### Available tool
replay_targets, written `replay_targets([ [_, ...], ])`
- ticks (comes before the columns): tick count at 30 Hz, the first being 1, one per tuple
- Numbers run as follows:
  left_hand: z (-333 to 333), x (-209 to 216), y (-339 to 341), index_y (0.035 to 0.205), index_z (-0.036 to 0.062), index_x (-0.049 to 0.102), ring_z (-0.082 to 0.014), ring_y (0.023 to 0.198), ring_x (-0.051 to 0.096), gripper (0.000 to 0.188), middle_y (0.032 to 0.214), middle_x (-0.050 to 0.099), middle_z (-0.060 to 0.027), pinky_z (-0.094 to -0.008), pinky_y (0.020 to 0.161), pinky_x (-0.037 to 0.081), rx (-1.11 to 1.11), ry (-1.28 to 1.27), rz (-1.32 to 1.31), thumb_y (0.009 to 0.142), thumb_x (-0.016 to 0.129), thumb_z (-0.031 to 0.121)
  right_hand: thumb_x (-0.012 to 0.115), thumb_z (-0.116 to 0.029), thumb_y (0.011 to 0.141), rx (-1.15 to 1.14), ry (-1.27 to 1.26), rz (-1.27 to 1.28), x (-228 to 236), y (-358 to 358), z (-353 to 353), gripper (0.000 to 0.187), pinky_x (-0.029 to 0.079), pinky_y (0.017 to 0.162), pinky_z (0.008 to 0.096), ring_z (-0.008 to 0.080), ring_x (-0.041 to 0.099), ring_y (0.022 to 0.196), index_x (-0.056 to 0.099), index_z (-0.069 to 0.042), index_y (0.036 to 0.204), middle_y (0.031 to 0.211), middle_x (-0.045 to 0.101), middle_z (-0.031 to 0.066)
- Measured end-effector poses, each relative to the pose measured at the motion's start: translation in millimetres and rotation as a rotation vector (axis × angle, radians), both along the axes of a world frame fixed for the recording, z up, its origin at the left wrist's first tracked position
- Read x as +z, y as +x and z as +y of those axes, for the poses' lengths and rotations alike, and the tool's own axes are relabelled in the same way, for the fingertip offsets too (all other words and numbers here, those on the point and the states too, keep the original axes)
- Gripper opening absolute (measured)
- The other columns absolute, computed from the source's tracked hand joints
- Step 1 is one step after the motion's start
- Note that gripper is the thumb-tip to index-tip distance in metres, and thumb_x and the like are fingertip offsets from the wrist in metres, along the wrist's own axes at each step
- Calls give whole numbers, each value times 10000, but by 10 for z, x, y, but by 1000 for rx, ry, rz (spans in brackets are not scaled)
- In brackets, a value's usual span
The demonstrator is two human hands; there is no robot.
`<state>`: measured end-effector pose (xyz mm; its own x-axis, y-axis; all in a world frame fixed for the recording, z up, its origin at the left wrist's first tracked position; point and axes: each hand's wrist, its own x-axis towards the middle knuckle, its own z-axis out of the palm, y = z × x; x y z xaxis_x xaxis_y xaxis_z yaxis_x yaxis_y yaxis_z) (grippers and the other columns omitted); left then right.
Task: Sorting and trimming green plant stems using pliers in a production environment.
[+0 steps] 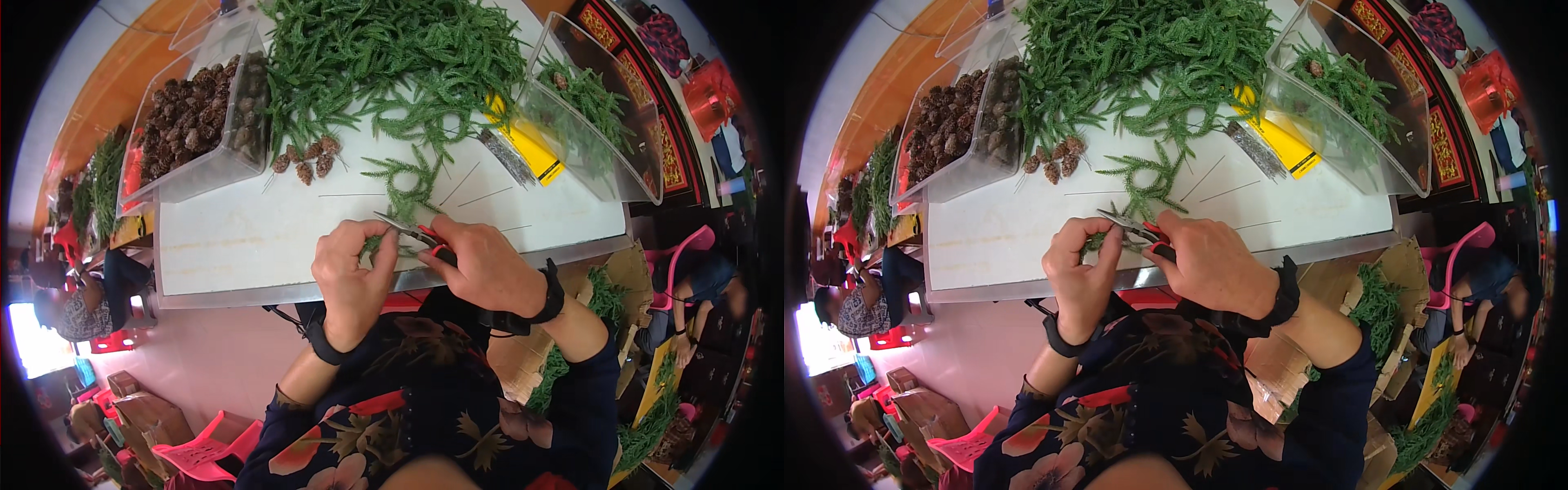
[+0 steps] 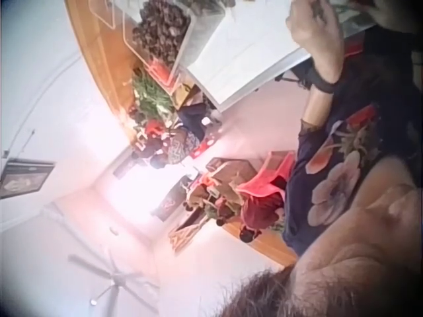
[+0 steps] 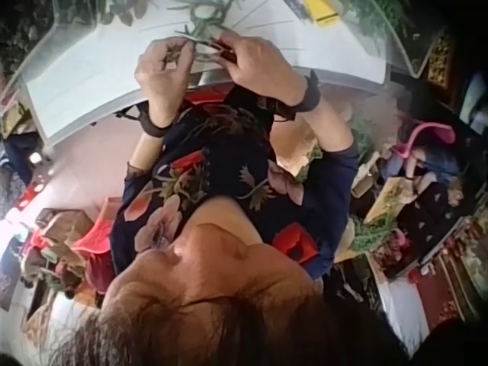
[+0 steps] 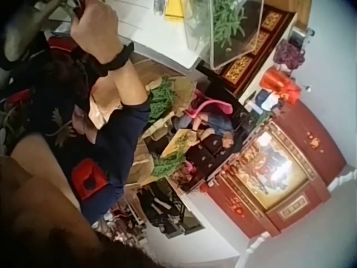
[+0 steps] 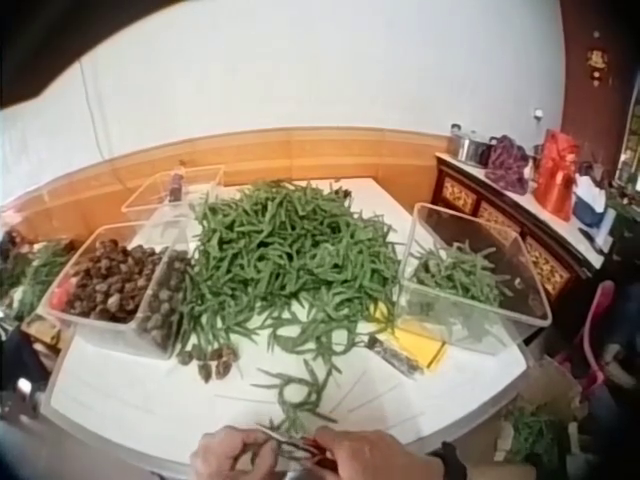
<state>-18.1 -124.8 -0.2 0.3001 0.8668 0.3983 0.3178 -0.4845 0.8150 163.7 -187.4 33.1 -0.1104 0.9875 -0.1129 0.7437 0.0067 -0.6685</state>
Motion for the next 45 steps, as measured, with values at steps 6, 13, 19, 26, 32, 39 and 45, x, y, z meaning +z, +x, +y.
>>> replay_targets([
  [6,4,116,-33,879,7,647,-23,514,436,39,630,547,41,-192,480,338,-42,-726,-362,896,659,40,681,-172,866,-36,56,82,22,70,-27,290,478,693,442,404,607,841,528,20,1021,892,617,209],
  [13,6,77,-32,912,1,636,-17,526,442,32,634,543,45,-187,484,333,-62,-690,-423,908,641,32,681,-198,866,-27,157,-9,-23,24,-96,307,482,706,449,402,608,851,526,12,1026,887,618,213],
  [19,-6,72,-19,910,3,631,-14,552,455,27,659,553,44,-182,501,342,-21,-641,-461,909,639,28,682,-198,863,-26,113,-49,15,8,-101,298,484,709,458,407,609,833,525,6,1011,885,623,206],
  [26,13,67,-21,906,6,626,-8,580,461,17,690,562,46,-178,522,350,-52,-655,-465,904,637,18,679,-205,865,-16,118,-3,-15,20,-100,295,482,704,461,413,608,821,527,4,1007,876,627,213],
  [32,6,69,-11,906,6,625,-7,584,460,17,693,559,51,-178,527,350,-47,-636,-458,902,637,17,676,-205,868,-20,135,-6,-21,18,-100,290,478,693,466,415,608,813,529,5,1006,859,628,216],
  [39,19,61,-29,923,3,626,-13,614,481,31,723,573,42,-175,560,374,-80,-668,-432,897,639,14,671,-195,872,-29,129,-23,-24,20,-94,270,473,668,471,424,604,776,533,6,989,811,624,212],
  [45,-4,100,-2,969,-1,625,-24,676,524,78,799,610,20,-180,612,412,-131,-702,-449,892,637,5,672,-187,872,-43,137,37,-32,60,-75,262,460,650,468,432,594,758,532,5,984,787,617,207],
])
